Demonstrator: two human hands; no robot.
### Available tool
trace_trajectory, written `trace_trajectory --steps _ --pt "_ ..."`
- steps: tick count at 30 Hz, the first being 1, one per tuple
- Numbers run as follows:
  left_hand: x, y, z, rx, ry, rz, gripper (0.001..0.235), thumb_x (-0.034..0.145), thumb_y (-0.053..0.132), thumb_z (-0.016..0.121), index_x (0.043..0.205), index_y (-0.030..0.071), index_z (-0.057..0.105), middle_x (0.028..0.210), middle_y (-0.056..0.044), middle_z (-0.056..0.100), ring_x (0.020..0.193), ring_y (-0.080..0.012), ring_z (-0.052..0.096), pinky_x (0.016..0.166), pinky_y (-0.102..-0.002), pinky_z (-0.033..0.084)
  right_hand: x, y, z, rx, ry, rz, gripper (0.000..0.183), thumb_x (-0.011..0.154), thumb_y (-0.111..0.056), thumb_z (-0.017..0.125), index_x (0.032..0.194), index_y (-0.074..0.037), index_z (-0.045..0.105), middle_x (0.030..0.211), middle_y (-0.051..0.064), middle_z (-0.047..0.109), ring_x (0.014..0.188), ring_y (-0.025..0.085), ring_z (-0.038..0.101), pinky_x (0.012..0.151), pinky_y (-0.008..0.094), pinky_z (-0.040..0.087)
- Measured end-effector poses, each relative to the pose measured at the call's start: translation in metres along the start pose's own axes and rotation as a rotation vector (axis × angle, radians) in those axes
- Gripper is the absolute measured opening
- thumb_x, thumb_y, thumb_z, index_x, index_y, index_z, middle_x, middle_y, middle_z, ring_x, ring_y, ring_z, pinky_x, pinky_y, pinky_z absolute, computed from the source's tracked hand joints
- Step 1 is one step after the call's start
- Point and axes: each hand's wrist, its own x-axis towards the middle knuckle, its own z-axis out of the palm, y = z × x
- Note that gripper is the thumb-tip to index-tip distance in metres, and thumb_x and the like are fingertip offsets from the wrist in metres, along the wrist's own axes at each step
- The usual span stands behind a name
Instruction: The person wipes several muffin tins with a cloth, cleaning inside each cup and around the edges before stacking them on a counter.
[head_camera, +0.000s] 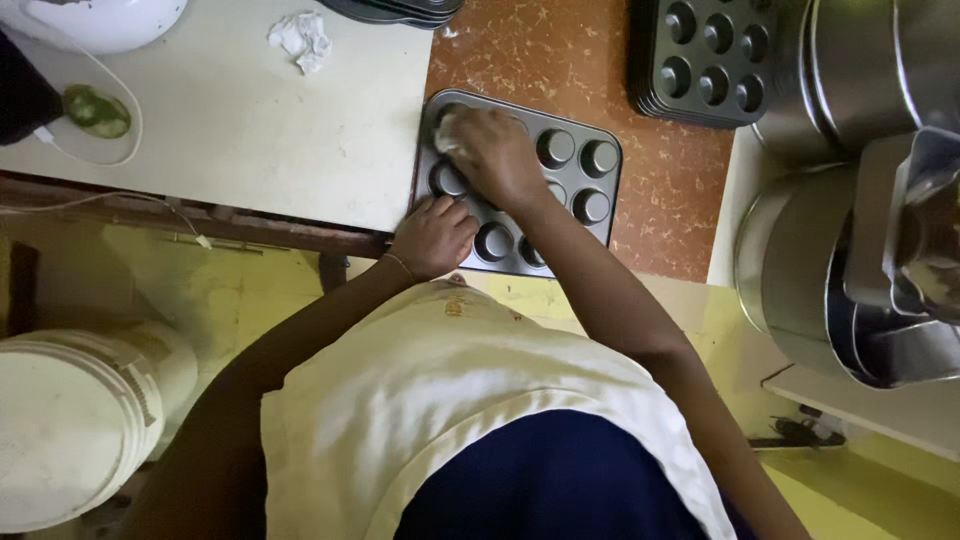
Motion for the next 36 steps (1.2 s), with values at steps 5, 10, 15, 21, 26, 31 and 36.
trace_trajectory --steps 5,10,15,21,26,31,36 --pt "0.008 0.005 -0.014 -0.002 -0.016 -0.021 0.012 0.094 0.025 0.070 0.097 0.015 0.065 0.094 -0.007 0.060 0.095 -0.0313 0.065 0.076 -0.045 0.050 -0.012 0.004 -0.002 -0.219 -0.043 -0.116 0.009 0.093 -0.034 0.080 0.100 -0.029 0.081 0.113 0.006 0.063 0.102 0.035 0.066 0.068 0.047 0.060" --pt "0.009 0.006 -0.013 0.033 -0.028 -0.026 0.012 0.090 0.025 0.070 0.093 0.017 0.061 0.090 -0.006 0.057 0.092 -0.0297 0.064 0.076 -0.045 0.050 -0.026 0.013 -0.032 -0.394 -0.327 -0.072 0.011 0.101 -0.035 0.078 0.108 -0.028 0.082 0.121 0.006 0.061 0.110 0.034 0.067 0.074 0.045 0.065" --pt "0.008 0.003 -0.004 -0.002 -0.025 0.016 0.014 0.090 0.025 0.070 0.096 0.015 0.062 0.092 -0.007 0.057 0.096 -0.0316 0.064 0.080 -0.046 0.050 -0.027 0.031 -0.003 -0.375 -0.798 0.318 0.027 0.099 -0.032 0.079 0.122 -0.017 0.082 0.139 0.019 0.059 0.133 0.048 0.062 0.082 0.054 0.068" --pt "0.016 0.008 -0.016 -0.015 -0.008 -0.029 0.015 0.086 0.024 0.072 0.098 0.017 0.066 0.093 -0.006 0.058 0.098 -0.0319 0.064 0.080 -0.047 0.052 -0.018 -0.004 -0.005 -0.323 -0.153 0.010 0.019 0.095 -0.035 0.080 0.114 -0.031 0.084 0.117 0.009 0.061 0.103 0.038 0.067 0.065 0.046 0.065" --pt "0.007 0.003 0.000 -0.030 -0.042 -0.003 0.015 0.088 0.026 0.071 0.096 0.017 0.063 0.092 -0.006 0.058 0.097 -0.0310 0.064 0.080 -0.045 0.052 -0.038 0.038 -0.013 -0.212 -0.440 0.344 0.016 0.099 -0.032 0.076 0.111 -0.021 0.079 0.109 0.011 0.071 0.098 0.042 0.076 0.065 0.050 0.068" --pt "0.024 0.010 -0.030 -0.037 -0.174 -0.047 0.006 0.091 0.021 0.071 0.094 0.017 0.068 0.097 -0.005 0.065 0.098 -0.0302 0.059 0.089 -0.046 0.051 -0.007 0.040 -0.016 0.134 -0.062 0.268 0.022 0.108 -0.022 0.071 0.122 -0.006 0.078 0.113 0.022 0.072 0.090 0.045 0.071 0.068 0.056 0.056" --pt "0.023 0.011 -0.028 -0.036 -0.168 -0.047 0.009 0.087 0.021 0.070 0.094 0.018 0.066 0.094 -0.006 0.063 0.094 -0.0311 0.059 0.083 -0.048 0.051 -0.007 0.037 0.048 -0.053 -0.100 0.313 0.032 0.103 -0.034 0.078 0.130 -0.020 0.070 0.127 0.023 0.058 0.106 0.052 0.061 0.071 0.064 0.060"
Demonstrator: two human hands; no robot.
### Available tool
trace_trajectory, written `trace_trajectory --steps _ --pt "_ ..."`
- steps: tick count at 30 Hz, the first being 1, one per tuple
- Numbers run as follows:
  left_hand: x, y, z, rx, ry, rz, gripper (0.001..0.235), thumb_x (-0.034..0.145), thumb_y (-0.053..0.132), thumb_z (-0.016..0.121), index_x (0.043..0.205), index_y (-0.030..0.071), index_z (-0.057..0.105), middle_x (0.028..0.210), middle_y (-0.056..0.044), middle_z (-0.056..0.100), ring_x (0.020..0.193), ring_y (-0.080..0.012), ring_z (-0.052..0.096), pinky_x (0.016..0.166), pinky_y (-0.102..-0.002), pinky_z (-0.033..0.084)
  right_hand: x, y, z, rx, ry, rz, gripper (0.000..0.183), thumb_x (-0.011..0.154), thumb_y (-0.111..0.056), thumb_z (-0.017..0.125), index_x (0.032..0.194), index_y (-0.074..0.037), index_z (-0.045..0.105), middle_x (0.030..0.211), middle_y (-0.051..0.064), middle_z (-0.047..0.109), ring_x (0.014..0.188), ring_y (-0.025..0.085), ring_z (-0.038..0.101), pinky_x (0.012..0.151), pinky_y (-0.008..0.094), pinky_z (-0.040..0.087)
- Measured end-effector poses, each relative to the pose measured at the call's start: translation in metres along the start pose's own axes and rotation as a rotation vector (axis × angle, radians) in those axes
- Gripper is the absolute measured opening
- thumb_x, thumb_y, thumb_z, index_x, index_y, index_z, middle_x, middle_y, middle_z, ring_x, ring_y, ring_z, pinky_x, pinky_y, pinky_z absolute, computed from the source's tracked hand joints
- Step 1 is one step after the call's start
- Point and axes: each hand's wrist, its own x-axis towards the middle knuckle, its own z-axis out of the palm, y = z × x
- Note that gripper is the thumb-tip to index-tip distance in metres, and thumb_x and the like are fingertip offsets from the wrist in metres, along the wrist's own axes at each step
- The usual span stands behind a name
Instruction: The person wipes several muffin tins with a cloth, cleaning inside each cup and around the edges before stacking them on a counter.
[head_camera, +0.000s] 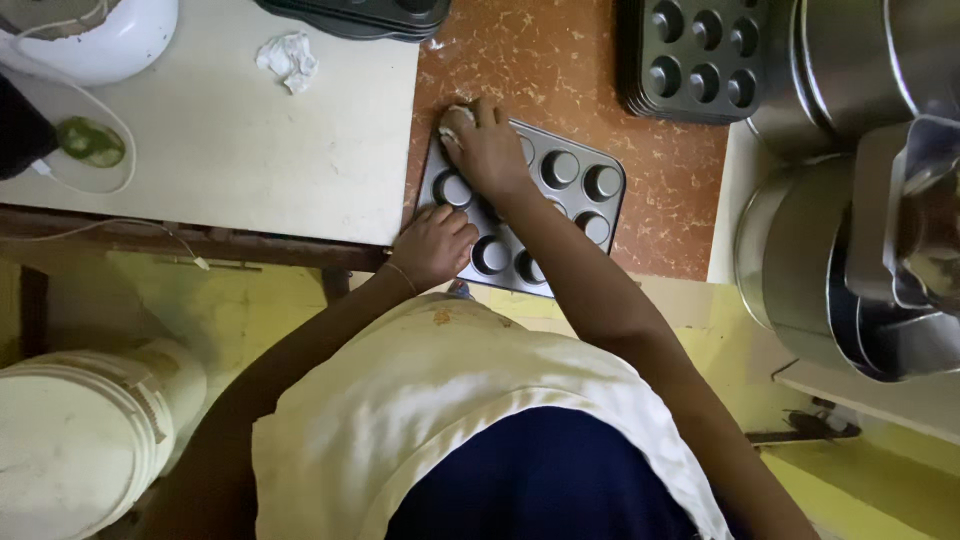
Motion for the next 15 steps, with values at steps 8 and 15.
trace_trajectory --steps 8,15 --pt "0.003 -0.002 -0.006 0.035 0.087 0.063 0.005 0.088 0.020 0.069 0.088 0.017 0.065 0.089 -0.006 0.060 0.090 -0.0291 0.057 0.077 -0.045 0.049 0.040 0.050 0.057 -0.215 0.040 0.197 0.048 0.107 -0.045 0.062 0.127 -0.002 0.055 0.086 0.018 0.072 0.063 0.047 0.068 0.051 0.060 0.046" --pt "0.001 -0.001 -0.005 0.039 0.147 0.067 0.008 0.087 0.016 0.069 0.087 0.017 0.061 0.089 -0.005 0.059 0.090 -0.0272 0.056 0.081 -0.042 0.049 0.043 0.016 0.010 -0.225 -0.138 -0.018 0.035 0.100 -0.026 0.074 0.130 -0.012 0.062 0.122 0.021 0.066 0.097 0.045 0.062 0.085 0.051 0.055"
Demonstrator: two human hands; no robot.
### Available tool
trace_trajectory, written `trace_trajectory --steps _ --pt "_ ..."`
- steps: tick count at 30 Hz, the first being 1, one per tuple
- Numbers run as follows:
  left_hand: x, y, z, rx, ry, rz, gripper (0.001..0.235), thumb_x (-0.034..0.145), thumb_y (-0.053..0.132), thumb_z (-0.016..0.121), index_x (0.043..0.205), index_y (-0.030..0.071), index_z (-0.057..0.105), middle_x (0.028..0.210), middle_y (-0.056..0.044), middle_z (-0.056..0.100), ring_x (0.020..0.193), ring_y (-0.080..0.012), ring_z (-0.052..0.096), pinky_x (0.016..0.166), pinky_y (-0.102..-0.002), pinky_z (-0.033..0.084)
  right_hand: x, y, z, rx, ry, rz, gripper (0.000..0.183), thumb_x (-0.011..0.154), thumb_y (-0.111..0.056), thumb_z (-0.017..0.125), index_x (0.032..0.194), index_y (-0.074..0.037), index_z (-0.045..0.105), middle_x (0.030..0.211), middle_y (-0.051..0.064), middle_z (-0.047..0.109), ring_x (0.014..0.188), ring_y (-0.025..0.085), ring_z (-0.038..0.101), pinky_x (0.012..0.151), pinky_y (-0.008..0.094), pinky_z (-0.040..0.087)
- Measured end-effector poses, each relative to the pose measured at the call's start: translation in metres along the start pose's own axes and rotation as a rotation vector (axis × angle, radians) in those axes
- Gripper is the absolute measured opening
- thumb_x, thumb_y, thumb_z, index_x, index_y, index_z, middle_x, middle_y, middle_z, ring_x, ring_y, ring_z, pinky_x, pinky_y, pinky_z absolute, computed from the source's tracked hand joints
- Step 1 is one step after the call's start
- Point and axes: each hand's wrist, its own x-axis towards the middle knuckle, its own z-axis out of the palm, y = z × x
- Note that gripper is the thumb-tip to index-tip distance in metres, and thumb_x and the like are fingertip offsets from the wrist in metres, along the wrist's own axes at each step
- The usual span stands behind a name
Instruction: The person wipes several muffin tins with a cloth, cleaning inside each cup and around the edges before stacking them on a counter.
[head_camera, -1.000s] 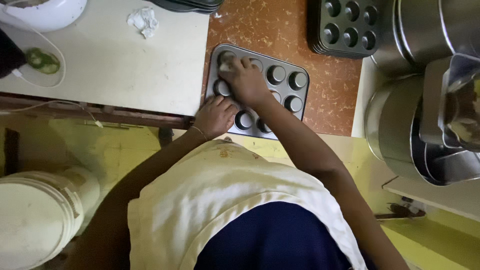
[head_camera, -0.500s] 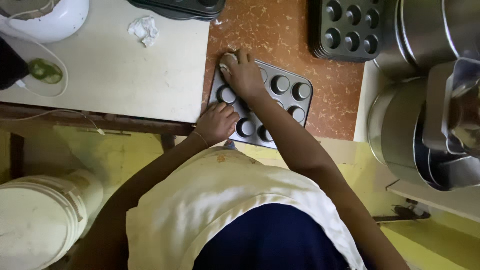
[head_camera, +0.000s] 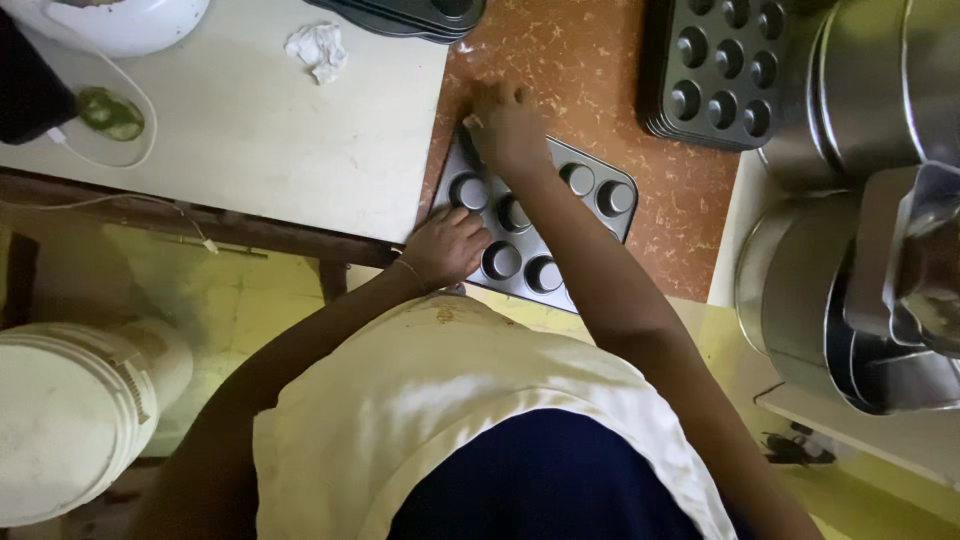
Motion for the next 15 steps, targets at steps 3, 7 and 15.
trace_trajectory --steps 3,7,15 --pt "-0.001 -0.002 0.004 -0.015 -0.004 -0.009 0.010 0.083 0.017 0.071 0.090 0.017 0.064 0.089 -0.005 0.060 0.089 -0.0289 0.057 0.076 -0.045 0.049 0.005 -0.047 -0.065 0.289 -0.328 0.251 0.047 0.107 -0.008 0.062 0.151 0.002 0.050 0.167 0.031 0.041 0.147 0.050 0.050 0.095 0.047 0.067" --pt "-0.008 -0.005 0.016 -0.081 -0.009 0.044 0.010 0.092 0.026 0.064 0.096 0.016 0.064 0.089 -0.007 0.057 0.089 -0.0314 0.064 0.075 -0.047 0.051 -0.017 -0.032 -0.008 -0.355 -0.051 -0.300 0.020 0.094 -0.036 0.076 0.103 -0.020 0.083 0.112 0.004 0.068 0.112 0.032 0.065 0.082 0.042 0.062" --pt "-0.013 -0.011 0.037 -0.049 0.073 0.028 0.010 0.097 0.027 0.061 0.096 0.017 0.061 0.088 -0.005 0.053 0.086 -0.0302 0.060 0.072 -0.045 0.048 -0.002 0.024 0.033 -0.013 0.415 0.005 0.019 0.088 -0.043 0.076 0.094 -0.028 0.087 0.090 0.004 0.064 0.080 0.029 0.073 0.068 0.042 0.058"
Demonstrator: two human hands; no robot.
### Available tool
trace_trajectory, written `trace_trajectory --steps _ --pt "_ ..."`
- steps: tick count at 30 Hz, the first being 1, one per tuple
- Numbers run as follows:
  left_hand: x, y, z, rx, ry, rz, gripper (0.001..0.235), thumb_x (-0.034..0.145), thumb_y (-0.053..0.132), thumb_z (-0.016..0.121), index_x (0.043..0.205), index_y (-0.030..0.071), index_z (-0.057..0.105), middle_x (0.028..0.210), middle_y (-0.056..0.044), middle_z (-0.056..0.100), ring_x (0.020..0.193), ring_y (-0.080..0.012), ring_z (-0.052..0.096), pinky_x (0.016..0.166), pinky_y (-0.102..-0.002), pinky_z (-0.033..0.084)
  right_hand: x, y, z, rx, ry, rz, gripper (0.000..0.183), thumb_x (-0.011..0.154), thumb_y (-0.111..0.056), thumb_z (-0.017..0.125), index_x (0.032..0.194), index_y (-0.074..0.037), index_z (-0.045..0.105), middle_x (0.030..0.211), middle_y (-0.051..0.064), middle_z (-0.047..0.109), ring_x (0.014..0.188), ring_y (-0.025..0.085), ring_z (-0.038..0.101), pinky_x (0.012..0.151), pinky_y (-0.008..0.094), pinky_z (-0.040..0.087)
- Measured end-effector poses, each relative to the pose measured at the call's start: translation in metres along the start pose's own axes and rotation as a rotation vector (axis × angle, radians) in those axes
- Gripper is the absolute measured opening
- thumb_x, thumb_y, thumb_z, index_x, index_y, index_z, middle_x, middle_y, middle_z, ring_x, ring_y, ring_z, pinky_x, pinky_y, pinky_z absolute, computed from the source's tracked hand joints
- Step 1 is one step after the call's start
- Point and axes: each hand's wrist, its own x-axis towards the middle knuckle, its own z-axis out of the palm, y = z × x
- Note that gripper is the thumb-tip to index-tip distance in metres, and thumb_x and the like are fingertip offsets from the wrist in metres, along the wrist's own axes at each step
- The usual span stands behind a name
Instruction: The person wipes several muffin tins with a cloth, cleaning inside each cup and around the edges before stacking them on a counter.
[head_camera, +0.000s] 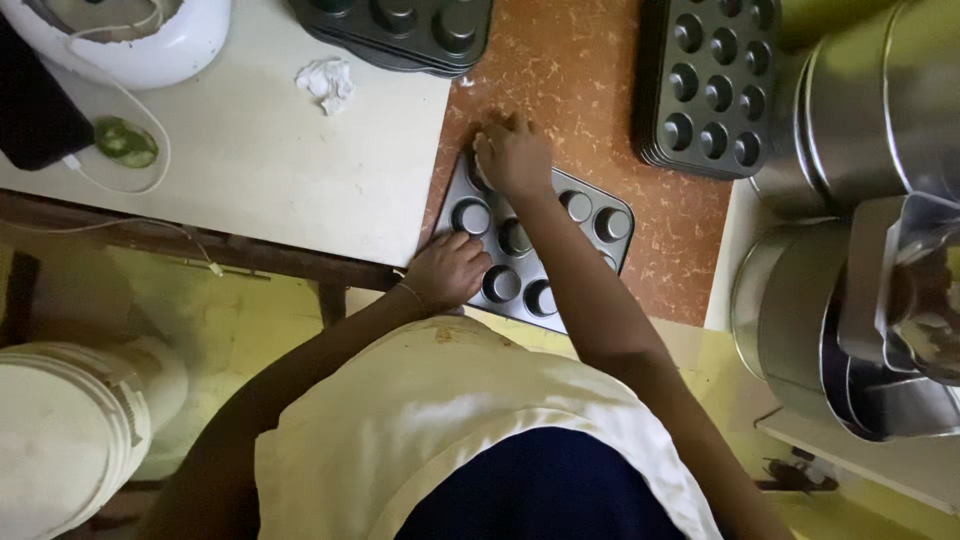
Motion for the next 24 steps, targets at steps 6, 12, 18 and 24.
trace_trajectory --steps 6,12,18,24 --pt "0.000 -0.002 0.001 0.008 0.002 0.014 0.012 0.100 0.028 0.060 0.095 0.018 0.061 0.090 -0.005 0.053 0.089 -0.0301 0.061 0.073 -0.045 0.048 0.011 -0.034 -0.050 -0.215 -0.202 -0.069 0.035 0.097 -0.041 0.079 0.116 -0.012 0.077 0.094 0.013 0.073 0.089 0.031 0.080 0.083 0.045 0.062" --pt "-0.003 -0.003 0.010 0.044 -0.012 0.024 0.010 0.096 0.026 0.061 0.094 0.016 0.059 0.090 -0.006 0.053 0.091 -0.0325 0.060 0.076 -0.047 0.048 -0.005 -0.021 -0.022 0.172 -0.382 -0.196 0.034 0.095 -0.041 0.075 0.124 -0.022 0.074 0.114 0.003 0.081 0.117 0.037 0.071 0.091 0.057 0.059" --pt "-0.001 -0.004 0.010 0.004 -0.032 -0.002 0.012 0.100 0.026 0.060 0.095 0.016 0.062 0.092 -0.006 0.057 0.094 -0.0315 0.062 0.077 -0.046 0.049 0.001 -0.008 0.033 -0.108 -0.201 -0.187 0.011 0.089 -0.028 0.070 0.086 -0.018 0.072 0.072 0.002 0.071 0.066 0.032 0.074 0.054 0.046 0.059" --pt "0.002 -0.002 0.009 0.038 -0.071 -0.044 0.012 0.092 0.026 0.065 0.097 0.015 0.064 0.092 -0.007 0.056 0.092 -0.0307 0.062 0.076 -0.046 0.049 0.020 -0.028 -0.036 0.034 -0.158 -0.267 0.025 0.093 -0.042 0.070 0.087 -0.018 0.073 0.078 0.009 0.075 0.068 0.034 0.074 0.063 0.044 0.062"
